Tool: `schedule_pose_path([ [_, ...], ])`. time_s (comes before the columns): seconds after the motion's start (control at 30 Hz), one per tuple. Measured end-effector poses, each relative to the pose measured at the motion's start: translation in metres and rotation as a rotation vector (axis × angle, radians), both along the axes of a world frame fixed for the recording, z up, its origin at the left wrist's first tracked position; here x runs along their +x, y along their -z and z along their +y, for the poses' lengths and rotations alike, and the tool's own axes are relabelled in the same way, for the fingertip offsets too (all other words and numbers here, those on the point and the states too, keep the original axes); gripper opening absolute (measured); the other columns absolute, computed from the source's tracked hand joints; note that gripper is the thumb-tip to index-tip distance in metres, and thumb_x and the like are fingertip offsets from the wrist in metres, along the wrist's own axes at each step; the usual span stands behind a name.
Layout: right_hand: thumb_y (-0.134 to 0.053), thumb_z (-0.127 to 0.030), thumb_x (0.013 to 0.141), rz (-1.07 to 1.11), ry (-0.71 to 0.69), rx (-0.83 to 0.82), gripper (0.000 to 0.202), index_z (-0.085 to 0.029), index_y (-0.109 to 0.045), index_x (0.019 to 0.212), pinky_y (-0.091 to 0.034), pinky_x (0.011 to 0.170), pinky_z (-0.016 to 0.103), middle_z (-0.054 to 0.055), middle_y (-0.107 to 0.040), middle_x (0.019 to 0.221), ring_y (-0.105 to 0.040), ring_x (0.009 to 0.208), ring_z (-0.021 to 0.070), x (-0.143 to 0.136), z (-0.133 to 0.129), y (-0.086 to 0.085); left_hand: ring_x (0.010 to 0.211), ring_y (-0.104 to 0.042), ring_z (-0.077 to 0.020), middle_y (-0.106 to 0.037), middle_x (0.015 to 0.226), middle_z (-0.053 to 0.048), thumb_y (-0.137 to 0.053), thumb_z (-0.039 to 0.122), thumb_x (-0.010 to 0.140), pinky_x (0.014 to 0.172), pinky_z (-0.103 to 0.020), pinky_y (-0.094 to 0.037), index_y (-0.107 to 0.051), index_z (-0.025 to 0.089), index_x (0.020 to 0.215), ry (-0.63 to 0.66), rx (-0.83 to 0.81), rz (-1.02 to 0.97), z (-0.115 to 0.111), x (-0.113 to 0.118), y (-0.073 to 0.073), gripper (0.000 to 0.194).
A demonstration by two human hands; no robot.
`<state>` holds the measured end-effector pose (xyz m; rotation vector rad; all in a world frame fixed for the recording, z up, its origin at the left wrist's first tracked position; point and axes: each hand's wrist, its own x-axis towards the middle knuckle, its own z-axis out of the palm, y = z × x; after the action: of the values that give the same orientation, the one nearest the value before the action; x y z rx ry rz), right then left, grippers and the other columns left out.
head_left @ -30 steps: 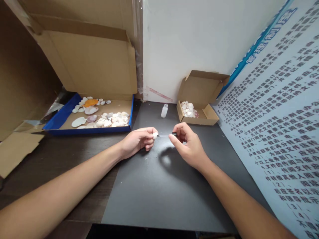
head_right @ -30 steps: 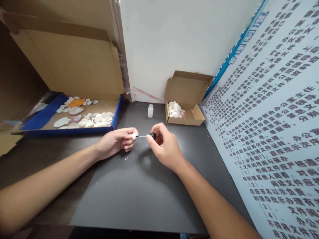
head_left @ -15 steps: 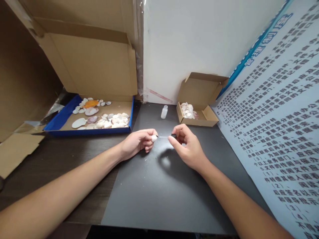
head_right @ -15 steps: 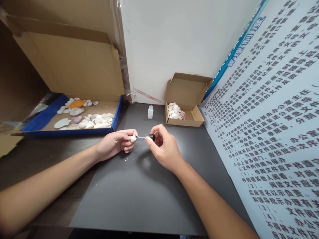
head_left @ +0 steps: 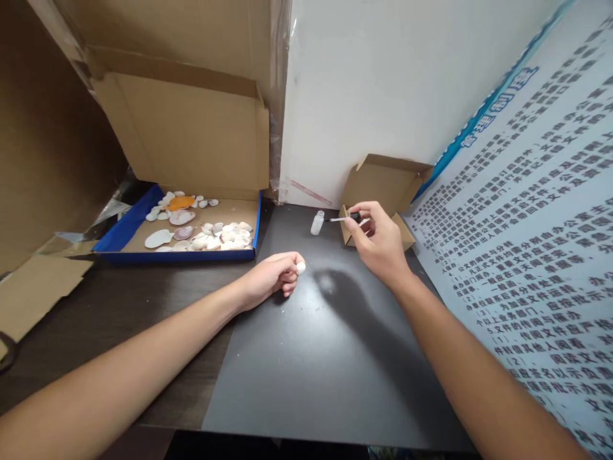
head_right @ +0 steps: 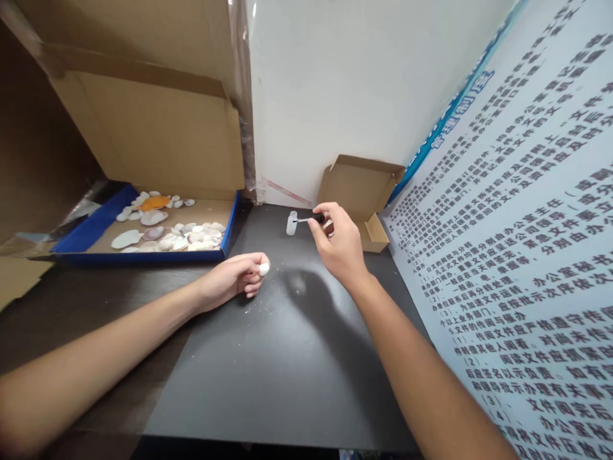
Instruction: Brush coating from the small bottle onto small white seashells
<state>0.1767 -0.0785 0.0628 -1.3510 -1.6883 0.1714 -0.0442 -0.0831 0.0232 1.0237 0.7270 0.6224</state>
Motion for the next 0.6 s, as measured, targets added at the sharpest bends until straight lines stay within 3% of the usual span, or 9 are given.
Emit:
schedule_pose_path([
  [0.17, -0.06, -0.027, 0.088, -0.226, 0.021, 0.044, 0.011, -0.023, -0.061, 0.098, -0.044, 0.069, 0.032, 0.001, -0.061, 0.085, -0.054, 0.066, 0.0153, -0.003, 0.037, -0.014, 0.048, -0.034, -0.0084, -0.03, 0.055, 0.007, -0.05, 0.017, 0.074, 0.05, -0.02, -0.033, -0.043, 0.019, 0.072, 0.023, 0.009, -0.011, 0.001, -0.001, 0.002, 0.007],
  [0.6, -0.059, -0.029, 0.087, -0.258, 0.063, -0.007, 0.011, -0.022, -0.063, 0.095, -0.042, 0.07, 0.033, 0.003, -0.061, 0.078, -0.055, 0.071, 0.0194, -0.012, 0.07, 0.0, 0.048, -0.033, -0.0081, -0.029, 0.055, 0.008, -0.051, 0.019, 0.075, 0.05, -0.02, -0.033, -0.043, 0.02, 0.073, 0.024, -0.003, -0.036, 0.002, -0.001, 0.004, 0.008],
])
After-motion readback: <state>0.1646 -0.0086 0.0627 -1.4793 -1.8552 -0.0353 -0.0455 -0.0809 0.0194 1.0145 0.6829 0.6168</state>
